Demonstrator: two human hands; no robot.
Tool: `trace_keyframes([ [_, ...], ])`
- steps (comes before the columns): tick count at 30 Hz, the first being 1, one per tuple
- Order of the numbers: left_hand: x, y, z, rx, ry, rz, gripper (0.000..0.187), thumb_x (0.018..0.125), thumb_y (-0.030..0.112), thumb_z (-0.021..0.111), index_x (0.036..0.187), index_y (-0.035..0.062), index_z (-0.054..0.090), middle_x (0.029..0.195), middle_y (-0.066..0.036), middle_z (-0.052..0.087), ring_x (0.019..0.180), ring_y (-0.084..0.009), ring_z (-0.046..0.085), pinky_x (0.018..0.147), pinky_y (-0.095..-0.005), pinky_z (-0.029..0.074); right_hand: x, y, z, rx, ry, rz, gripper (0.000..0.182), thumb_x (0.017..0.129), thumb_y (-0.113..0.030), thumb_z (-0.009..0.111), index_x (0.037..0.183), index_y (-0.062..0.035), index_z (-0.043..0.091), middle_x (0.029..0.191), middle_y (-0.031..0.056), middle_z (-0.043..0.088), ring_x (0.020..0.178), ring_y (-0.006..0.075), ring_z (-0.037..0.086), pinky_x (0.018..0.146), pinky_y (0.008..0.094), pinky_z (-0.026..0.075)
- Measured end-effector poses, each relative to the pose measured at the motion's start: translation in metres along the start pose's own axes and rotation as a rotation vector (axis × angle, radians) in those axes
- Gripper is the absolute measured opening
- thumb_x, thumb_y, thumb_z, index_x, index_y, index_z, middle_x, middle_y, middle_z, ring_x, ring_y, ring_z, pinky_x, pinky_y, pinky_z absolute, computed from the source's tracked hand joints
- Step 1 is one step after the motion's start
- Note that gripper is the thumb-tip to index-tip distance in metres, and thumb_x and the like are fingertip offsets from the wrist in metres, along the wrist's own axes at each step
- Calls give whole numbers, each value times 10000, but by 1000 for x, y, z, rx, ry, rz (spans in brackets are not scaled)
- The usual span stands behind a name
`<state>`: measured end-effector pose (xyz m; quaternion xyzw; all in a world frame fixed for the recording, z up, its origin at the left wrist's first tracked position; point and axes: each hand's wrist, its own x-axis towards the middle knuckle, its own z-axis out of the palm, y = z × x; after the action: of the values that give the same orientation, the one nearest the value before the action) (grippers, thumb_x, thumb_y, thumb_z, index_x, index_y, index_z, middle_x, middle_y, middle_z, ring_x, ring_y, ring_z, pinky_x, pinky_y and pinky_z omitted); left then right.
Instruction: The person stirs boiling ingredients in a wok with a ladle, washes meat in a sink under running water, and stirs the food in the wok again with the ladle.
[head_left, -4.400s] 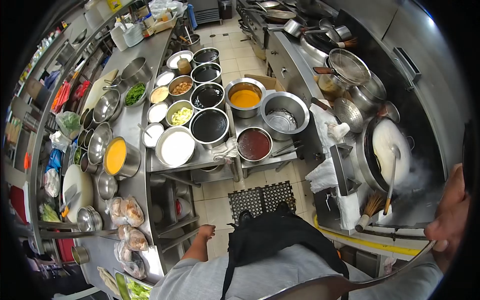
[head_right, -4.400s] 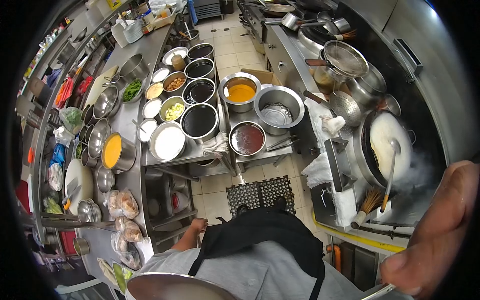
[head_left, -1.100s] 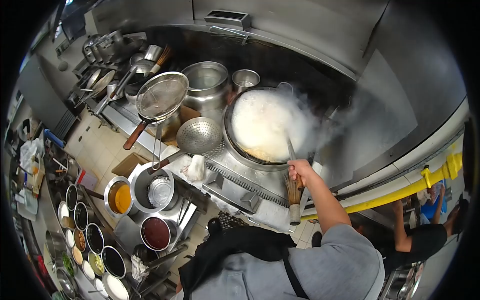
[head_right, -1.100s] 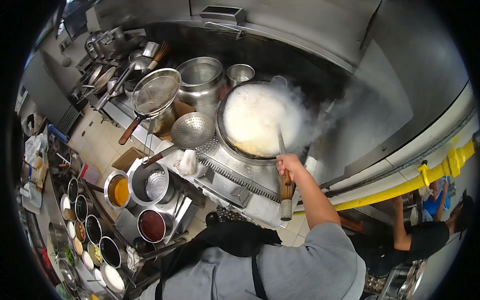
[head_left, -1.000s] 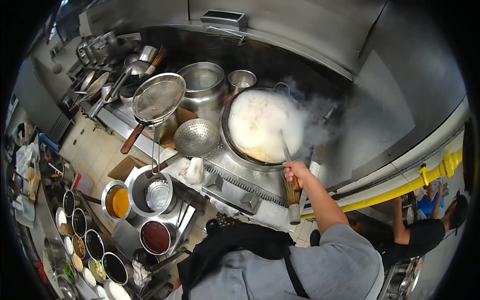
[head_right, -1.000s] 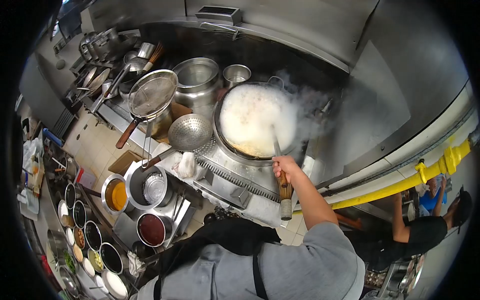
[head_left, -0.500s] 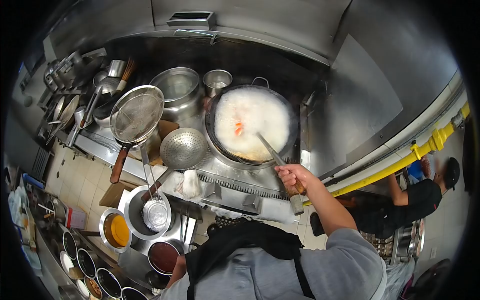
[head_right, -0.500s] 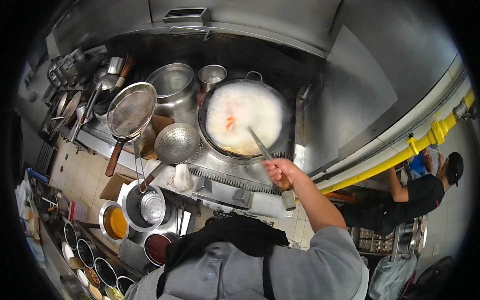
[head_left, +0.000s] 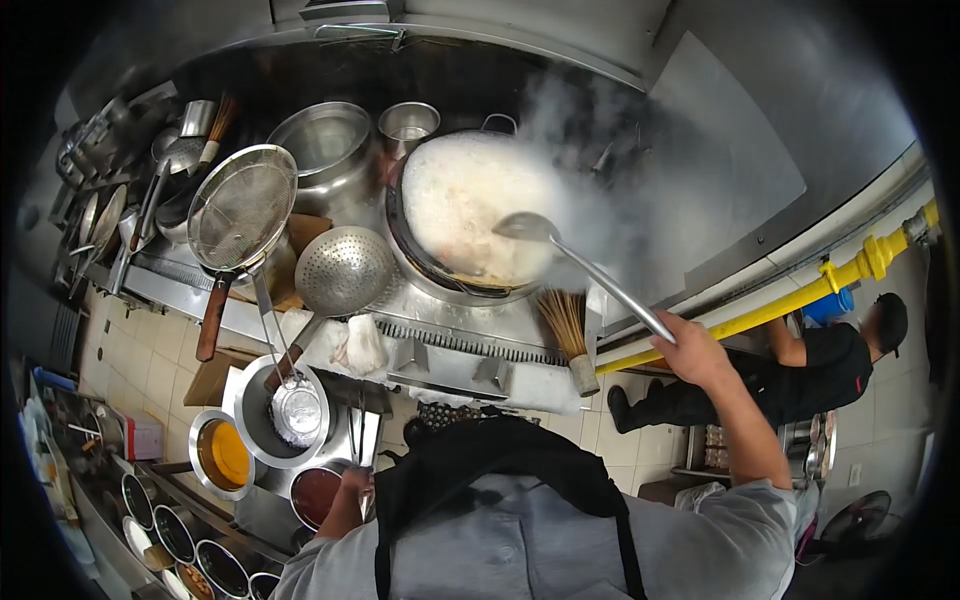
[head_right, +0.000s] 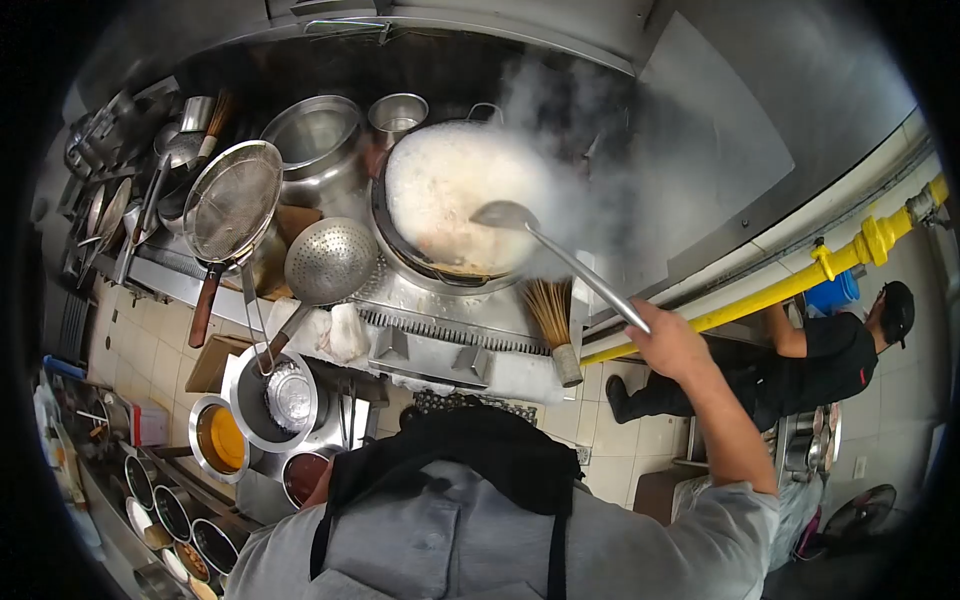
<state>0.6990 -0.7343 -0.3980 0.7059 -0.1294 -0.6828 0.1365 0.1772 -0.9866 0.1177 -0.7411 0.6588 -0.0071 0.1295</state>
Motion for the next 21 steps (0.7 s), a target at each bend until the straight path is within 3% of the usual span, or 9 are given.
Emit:
trace_keyframes([
  [2,1,8,-1,142,-62,32,190,903,163,434,827,66,578,650,-29,507,520,-160,497,445,-323,403,-16,-9,-20,-64,-48,63,421,833,-225,582,1225,-87,515,1035,197,618,962,390,576,817,435,472],
  [6,-8,20,7,96,27,2,169,897,185,452,840,79,571,669,-31,520,531,-168,509,466,-331,408,-29,-10,-24,-226,-98,88,430,827,-219,579,1238,-110,514,1038,174,624,960,357,586,815,435,475],
  [8,-16,27,13,-43,138,-111,139,878,204,491,835,93,561,673,-17,519,543,-162,510,490,-331,410,-28,-6,-14,-265,-87,78,438,825,-220,579,1246,-118,511,1044,167,623,958,348,589,815,433,477],
  [14,-34,20,18,-146,158,-105,122,862,222,525,818,111,552,654,-2,500,538,-160,498,488,-333,387,1,6,42,-308,-65,18,464,849,-233,546,1294,-137,459,1016,154,603,860,342,617,755,440,502],
  [21,-37,-7,4,-279,107,-161,107,870,176,513,783,114,523,610,3,458,510,-146,463,470,-321,362,43,-11,90,-187,-57,3,467,860,-248,529,1292,-91,446,1024,184,601,918,345,609,807,439,490],
])
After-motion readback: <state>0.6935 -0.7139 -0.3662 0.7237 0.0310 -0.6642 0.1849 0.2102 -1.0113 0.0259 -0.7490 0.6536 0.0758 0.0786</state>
